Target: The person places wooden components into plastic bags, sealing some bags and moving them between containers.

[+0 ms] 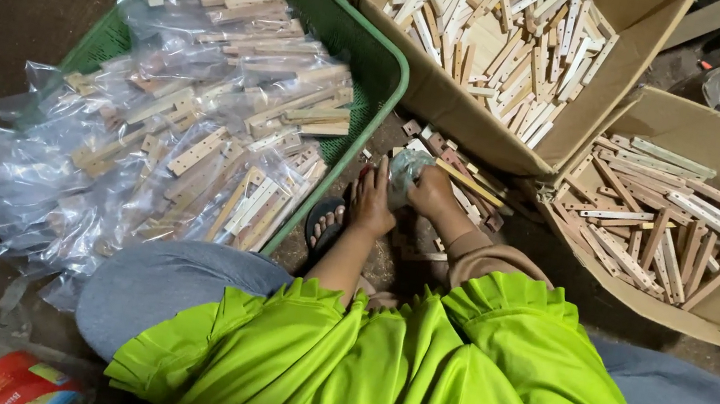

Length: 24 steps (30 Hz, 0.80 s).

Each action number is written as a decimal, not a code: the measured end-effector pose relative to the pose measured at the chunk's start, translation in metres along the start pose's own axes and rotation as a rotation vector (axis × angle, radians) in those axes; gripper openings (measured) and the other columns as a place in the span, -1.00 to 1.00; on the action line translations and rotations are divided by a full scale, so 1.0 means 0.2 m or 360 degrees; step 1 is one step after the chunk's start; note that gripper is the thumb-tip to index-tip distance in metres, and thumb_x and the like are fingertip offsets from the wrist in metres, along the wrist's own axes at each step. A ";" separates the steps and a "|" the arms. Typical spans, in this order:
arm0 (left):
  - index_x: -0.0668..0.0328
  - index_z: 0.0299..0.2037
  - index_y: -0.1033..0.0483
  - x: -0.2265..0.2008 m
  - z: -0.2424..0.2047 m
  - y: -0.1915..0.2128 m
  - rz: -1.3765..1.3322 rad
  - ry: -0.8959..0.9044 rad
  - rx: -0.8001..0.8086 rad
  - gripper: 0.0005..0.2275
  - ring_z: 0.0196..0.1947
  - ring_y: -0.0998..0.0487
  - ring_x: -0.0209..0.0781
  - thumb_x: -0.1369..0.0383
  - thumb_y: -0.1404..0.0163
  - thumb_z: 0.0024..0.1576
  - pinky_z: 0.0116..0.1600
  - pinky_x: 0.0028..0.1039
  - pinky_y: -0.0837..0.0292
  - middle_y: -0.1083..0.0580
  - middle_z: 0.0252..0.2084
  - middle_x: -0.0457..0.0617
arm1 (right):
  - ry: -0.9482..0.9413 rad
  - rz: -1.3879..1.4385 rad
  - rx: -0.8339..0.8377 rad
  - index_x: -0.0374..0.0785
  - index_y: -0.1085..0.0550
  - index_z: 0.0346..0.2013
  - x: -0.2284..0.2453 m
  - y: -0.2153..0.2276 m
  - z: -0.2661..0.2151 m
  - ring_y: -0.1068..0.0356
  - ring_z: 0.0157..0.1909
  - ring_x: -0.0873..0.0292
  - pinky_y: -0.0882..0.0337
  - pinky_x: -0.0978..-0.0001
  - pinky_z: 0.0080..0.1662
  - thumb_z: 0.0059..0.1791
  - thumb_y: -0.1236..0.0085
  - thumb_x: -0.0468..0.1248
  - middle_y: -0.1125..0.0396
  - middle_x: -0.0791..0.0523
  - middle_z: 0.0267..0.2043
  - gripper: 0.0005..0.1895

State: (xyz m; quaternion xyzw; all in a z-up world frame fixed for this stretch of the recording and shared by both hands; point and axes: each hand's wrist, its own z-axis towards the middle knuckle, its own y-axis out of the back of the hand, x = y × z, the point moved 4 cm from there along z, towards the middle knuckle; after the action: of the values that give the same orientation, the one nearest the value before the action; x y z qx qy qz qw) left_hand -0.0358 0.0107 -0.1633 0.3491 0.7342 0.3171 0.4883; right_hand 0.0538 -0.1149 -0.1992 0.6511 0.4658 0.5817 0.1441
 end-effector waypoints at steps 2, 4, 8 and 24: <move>0.08 0.57 0.36 -0.04 0.02 0.07 -0.0138 0.0015 -0.0061 0.07 0.44 -0.14 0.31 0.49 -0.24 -0.07 0.51 -0.06 0.03 -0.17 0.35 0.31 | 0.0185 0.0031 -0.0055 -0.45 -0.53 -0.38 0.11 0.08 -0.03 -0.46 -0.10 -0.39 -0.47 -0.17 -0.05 -0.11 -0.17 -0.23 -0.41 -0.30 -0.38 -0.74; 0.41 0.49 0.12 -0.08 0.02 0.13 -0.0475 0.0268 -0.0073 -0.08 0.48 -0.11 0.26 0.54 -0.24 -0.06 0.57 -0.14 0.06 -0.15 0.42 0.41 | 0.0352 0.0475 -0.0124 -0.25 -0.52 -0.34 0.23 0.19 -0.12 -0.47 -0.27 -0.15 -0.45 0.05 -0.14 0.00 -0.10 -0.25 -0.41 -0.08 -0.47 -0.87; 0.49 0.42 -0.08 0.15 0.21 -0.19 -0.0426 -0.0056 -0.0530 -0.08 0.32 -0.32 0.44 0.37 -0.35 -0.15 0.47 -0.02 -0.17 -0.29 0.27 0.50 | 0.0387 0.0700 -0.0242 -0.21 -0.55 -0.25 0.27 0.39 -0.18 -0.46 -0.21 -0.09 -0.44 0.09 -0.08 0.06 -0.12 -0.23 -0.43 -0.04 -0.36 -0.88; 0.04 0.33 -0.27 0.12 0.17 -0.17 -0.0696 -0.0167 -0.0542 -0.42 0.15 -0.47 0.45 0.63 0.08 0.04 0.22 0.10 -0.43 -0.42 0.12 0.35 | 0.0276 0.0746 -0.0146 -0.18 -0.62 -0.35 0.23 0.42 -0.13 -0.39 -0.34 0.20 -0.41 0.30 -0.19 -0.07 -0.27 -0.33 -0.42 0.10 -0.50 -0.97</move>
State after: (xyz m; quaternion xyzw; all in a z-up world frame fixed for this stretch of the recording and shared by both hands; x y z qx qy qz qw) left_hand -0.0174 0.0158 -0.2133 0.1113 0.7020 0.3046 0.6341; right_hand 0.0614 -0.1330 -0.1022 0.6817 0.2859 0.6735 -0.0059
